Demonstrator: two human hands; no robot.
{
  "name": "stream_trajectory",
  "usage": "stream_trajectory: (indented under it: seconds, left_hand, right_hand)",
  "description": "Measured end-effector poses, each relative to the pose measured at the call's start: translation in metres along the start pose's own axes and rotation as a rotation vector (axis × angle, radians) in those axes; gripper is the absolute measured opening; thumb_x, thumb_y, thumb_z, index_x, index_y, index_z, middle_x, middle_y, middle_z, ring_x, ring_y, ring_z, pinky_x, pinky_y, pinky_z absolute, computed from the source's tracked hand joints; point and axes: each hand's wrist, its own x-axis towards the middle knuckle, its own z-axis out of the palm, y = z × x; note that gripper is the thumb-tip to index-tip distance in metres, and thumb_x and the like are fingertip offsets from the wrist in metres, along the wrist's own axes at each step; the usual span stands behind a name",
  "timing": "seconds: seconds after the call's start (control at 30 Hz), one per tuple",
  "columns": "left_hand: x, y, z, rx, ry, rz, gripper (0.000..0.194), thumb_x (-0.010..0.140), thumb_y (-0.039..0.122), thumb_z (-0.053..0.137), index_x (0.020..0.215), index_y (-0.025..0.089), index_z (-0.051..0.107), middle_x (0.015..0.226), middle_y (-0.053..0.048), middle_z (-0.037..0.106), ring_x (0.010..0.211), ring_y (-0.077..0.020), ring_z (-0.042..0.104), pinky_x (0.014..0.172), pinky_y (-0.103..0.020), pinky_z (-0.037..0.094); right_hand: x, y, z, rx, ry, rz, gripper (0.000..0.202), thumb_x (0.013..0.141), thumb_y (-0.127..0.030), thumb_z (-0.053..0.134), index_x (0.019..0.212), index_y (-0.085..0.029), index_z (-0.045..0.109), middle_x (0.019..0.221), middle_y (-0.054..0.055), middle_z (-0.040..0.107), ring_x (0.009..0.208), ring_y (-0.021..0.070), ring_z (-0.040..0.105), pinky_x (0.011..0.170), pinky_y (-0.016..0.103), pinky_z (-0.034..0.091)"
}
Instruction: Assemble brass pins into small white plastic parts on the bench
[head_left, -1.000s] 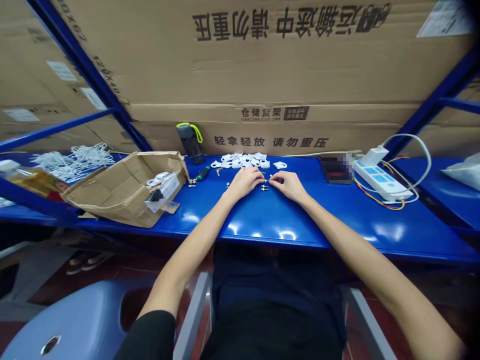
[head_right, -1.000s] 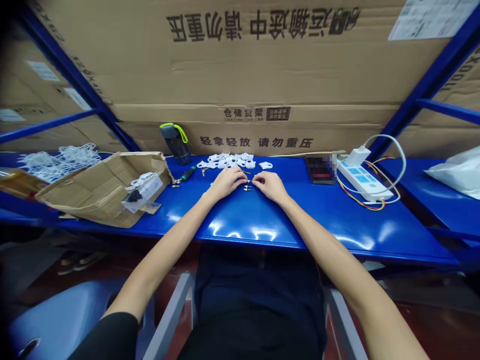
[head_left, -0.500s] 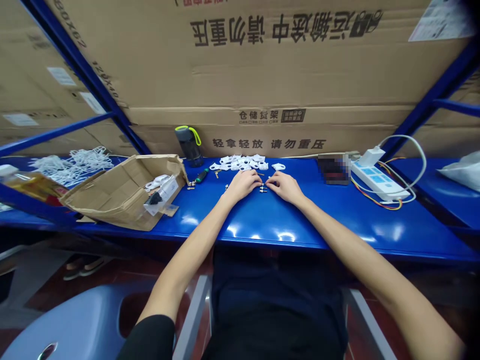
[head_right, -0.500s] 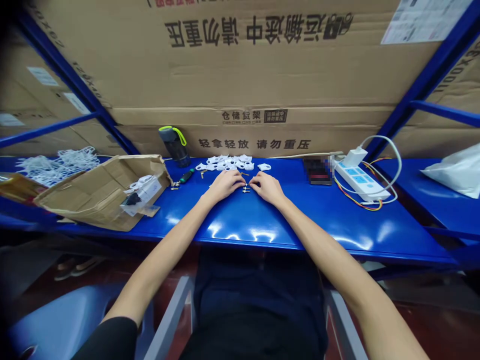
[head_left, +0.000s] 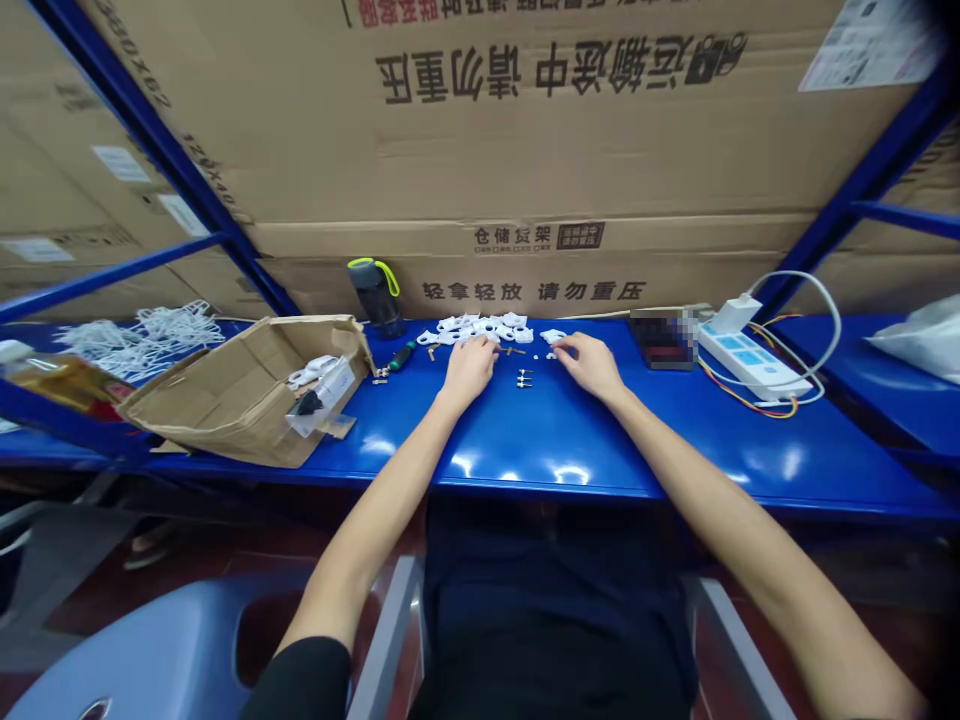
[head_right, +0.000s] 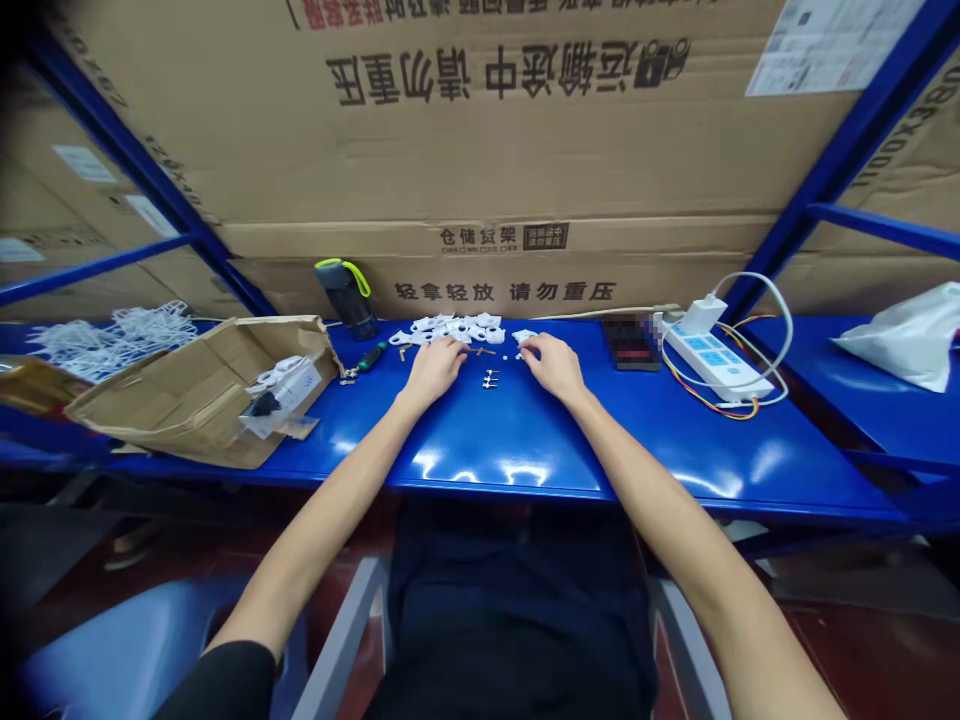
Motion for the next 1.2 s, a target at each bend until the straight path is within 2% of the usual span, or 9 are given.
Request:
stream_trajectory:
  seconds: [0.1,0.23,0.37,0.5,0.87,1.2]
  left_hand:
    - [-0.001,-0.001,0.000,0.008,-0.015,-0.029,0.027,0.104,0.020,0.049,0.117,0.017,0.073,0.121,-0.017,0.070,0.116,-0.0363,0.062,0.095,-0.046,0.046]
    - [-0.001,0.002,0.001,-0.001,-0.038,-0.004,0.028,0.104,0.024,0.051,0.121,0.016,0.073,0.122,-0.018,0.068,0.118,-0.0369,0.061,0.096,-0.047,0.045]
    - [-0.002,0.005,0.003,0.008,-0.027,0.031,0.032,0.105,0.027,0.050,0.130,0.020,0.070,0.125,-0.016,0.067,0.119,-0.0344,0.059,0.098,-0.045,0.045]
    - [-0.003,0.006,0.005,0.007,-0.030,0.050,0.035,0.106,0.029,0.048,0.131,0.022,0.072,0.126,-0.015,0.066,0.120,-0.0339,0.058,0.100,-0.046,0.044]
    - [0.000,0.005,0.000,-0.019,-0.016,0.082,0.024,0.103,0.035,0.060,0.109,0.022,0.079,0.116,-0.012,0.069,0.114,-0.0319,0.059,0.097,-0.045,0.043]
    - [0.001,0.007,-0.002,-0.045,0.001,0.021,0.024,0.101,0.038,0.064,0.096,0.020,0.079,0.108,-0.012,0.072,0.111,-0.0327,0.061,0.096,-0.046,0.045]
  right_hand:
    - [0.001,0.008,-0.005,-0.067,0.008,0.082,0.027,0.100,-0.030,0.057,0.113,-0.024,0.080,0.113,0.009,0.076,0.097,0.0259,0.068,0.079,0.033,0.049]
    - [0.000,0.012,-0.006,-0.121,-0.041,0.130,0.026,0.099,-0.032,0.058,0.112,-0.026,0.081,0.113,0.009,0.074,0.097,0.0271,0.067,0.075,0.033,0.047]
    - [0.000,0.011,-0.003,-0.126,-0.095,0.110,0.025,0.099,-0.034,0.060,0.112,-0.027,0.080,0.112,0.009,0.073,0.096,0.0265,0.067,0.073,0.032,0.046]
    - [0.000,0.012,-0.001,-0.116,-0.097,0.070,0.022,0.098,-0.035,0.064,0.110,-0.028,0.080,0.107,0.007,0.072,0.094,0.0252,0.067,0.071,0.031,0.045]
    - [0.000,0.011,0.001,-0.090,-0.117,0.055,0.021,0.097,-0.034,0.066,0.111,-0.030,0.081,0.109,0.006,0.072,0.095,0.0233,0.067,0.071,0.030,0.044]
    - [-0.001,0.005,-0.003,-0.090,-0.119,0.069,0.018,0.096,-0.034,0.066,0.105,-0.029,0.081,0.106,0.006,0.072,0.094,0.0239,0.067,0.069,0.030,0.044]
